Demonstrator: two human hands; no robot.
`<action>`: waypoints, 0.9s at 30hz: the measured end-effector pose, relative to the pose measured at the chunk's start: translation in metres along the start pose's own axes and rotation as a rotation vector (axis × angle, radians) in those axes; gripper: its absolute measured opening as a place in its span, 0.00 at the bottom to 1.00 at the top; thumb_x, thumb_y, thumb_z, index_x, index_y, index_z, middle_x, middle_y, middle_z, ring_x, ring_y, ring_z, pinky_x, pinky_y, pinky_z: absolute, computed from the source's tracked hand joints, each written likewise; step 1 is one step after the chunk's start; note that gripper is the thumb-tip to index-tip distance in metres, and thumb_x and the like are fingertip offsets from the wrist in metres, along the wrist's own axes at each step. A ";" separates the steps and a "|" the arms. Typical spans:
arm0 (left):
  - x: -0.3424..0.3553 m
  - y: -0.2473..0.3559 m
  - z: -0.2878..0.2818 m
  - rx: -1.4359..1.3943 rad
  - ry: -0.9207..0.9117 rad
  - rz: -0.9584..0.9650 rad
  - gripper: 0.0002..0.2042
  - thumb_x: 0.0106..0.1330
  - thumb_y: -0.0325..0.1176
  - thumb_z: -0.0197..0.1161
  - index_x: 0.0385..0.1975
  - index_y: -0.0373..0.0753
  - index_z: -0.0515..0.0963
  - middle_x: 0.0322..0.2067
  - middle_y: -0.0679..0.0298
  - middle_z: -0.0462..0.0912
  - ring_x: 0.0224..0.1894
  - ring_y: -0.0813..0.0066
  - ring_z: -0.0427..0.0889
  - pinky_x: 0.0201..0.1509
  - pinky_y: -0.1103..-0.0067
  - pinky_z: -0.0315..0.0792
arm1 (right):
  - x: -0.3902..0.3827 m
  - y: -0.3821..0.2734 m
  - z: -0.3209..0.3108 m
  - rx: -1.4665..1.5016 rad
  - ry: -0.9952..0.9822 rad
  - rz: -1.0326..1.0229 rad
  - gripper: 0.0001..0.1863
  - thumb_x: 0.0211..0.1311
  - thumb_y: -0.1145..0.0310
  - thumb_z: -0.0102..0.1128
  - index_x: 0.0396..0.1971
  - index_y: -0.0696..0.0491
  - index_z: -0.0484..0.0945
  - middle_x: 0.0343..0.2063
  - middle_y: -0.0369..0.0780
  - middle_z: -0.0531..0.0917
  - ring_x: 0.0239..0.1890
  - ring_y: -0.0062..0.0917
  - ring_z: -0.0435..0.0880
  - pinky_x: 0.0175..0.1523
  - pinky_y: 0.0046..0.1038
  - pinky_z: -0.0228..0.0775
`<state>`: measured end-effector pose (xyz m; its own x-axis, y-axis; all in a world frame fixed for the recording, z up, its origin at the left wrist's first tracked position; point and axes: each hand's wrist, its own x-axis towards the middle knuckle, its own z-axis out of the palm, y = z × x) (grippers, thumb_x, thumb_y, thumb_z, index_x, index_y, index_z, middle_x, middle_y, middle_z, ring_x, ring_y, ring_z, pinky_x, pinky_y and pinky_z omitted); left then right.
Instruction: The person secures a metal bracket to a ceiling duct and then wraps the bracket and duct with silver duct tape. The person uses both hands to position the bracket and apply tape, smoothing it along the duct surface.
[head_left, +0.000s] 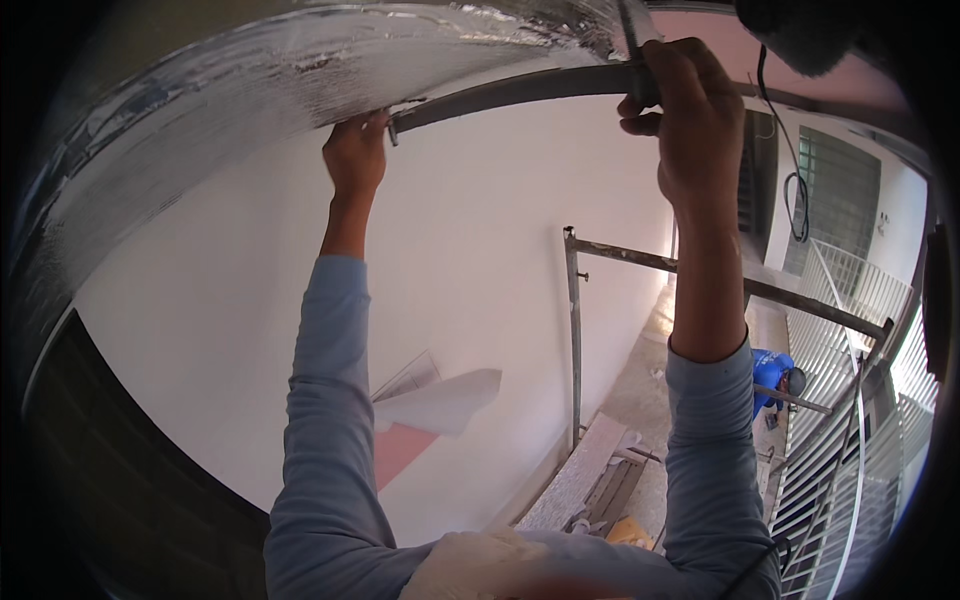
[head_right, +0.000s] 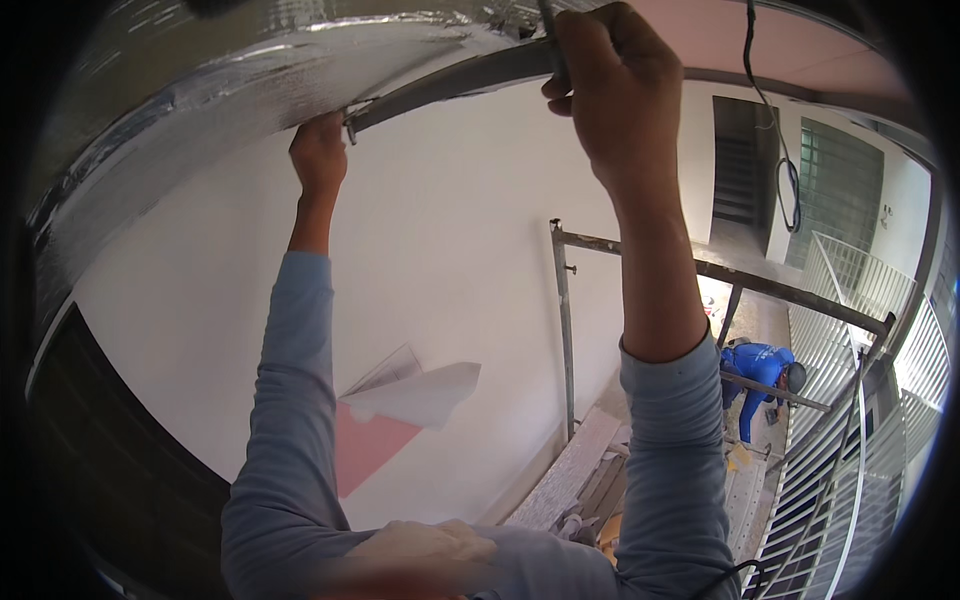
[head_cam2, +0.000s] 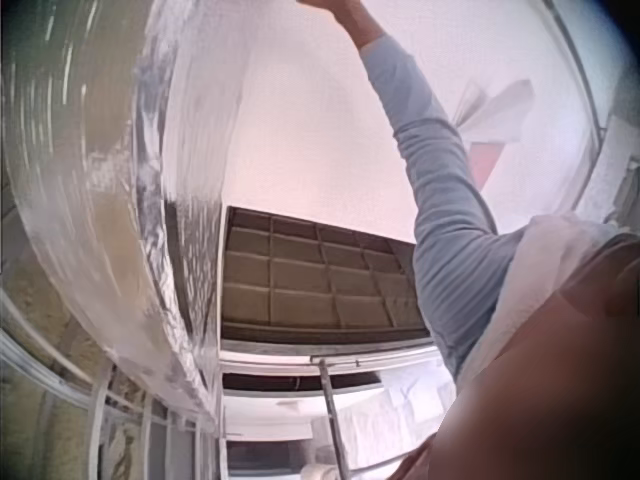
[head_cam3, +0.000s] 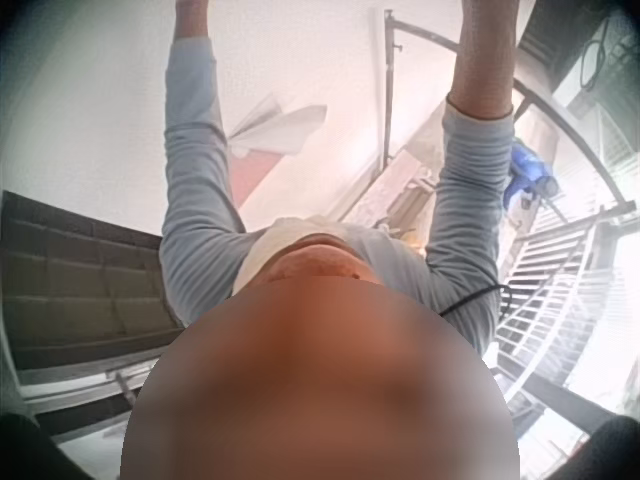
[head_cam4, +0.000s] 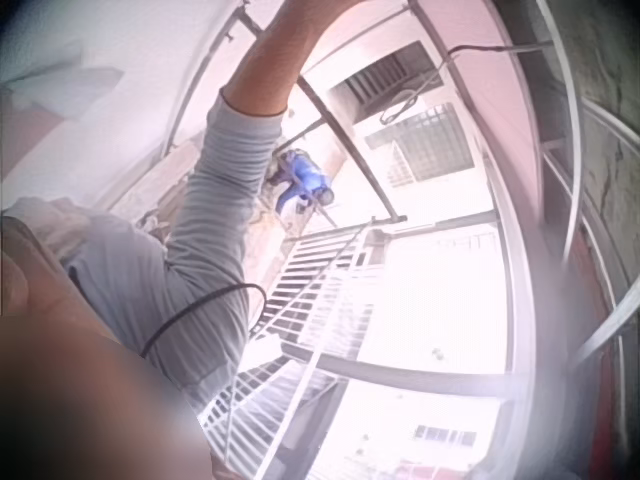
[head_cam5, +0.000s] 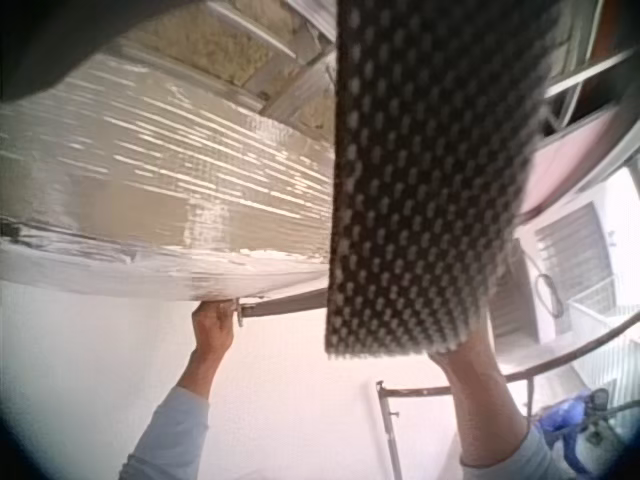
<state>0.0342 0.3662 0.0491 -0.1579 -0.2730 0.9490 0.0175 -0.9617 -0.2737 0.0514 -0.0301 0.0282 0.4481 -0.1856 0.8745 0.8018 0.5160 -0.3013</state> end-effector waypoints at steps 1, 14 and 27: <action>-0.007 0.001 -0.005 -0.053 -0.002 -0.099 0.10 0.72 0.34 0.64 0.45 0.37 0.84 0.43 0.53 0.86 0.39 0.59 0.86 0.40 0.68 0.79 | 0.002 0.000 0.000 0.021 0.000 0.020 0.10 0.71 0.63 0.59 0.31 0.52 0.79 0.21 0.33 0.81 0.22 0.17 0.82 0.28 0.23 0.77; 0.032 0.222 -0.020 -0.570 0.052 -0.117 0.20 0.66 0.29 0.70 0.55 0.31 0.76 0.49 0.51 0.78 0.31 0.69 0.85 0.22 0.78 0.78 | 0.003 -0.006 -0.002 -0.199 -0.050 0.010 0.10 0.71 0.62 0.57 0.33 0.51 0.79 0.26 0.34 0.85 0.31 0.17 0.86 0.35 0.24 0.80; 0.029 0.237 0.017 -0.642 0.264 -0.106 0.18 0.59 0.22 0.73 0.50 0.37 0.80 0.44 0.62 0.80 0.54 0.66 0.69 0.31 0.83 0.78 | -0.026 -0.012 0.038 -0.088 0.094 -0.016 0.22 0.53 0.67 0.75 0.42 0.60 0.73 0.33 0.40 0.83 0.32 0.19 0.83 0.33 0.24 0.80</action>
<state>0.0505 0.1299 0.0139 -0.3623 -0.0852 0.9282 -0.5845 -0.7549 -0.2974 0.0155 0.0006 0.0234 0.4667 -0.2727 0.8413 0.8389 0.4379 -0.3234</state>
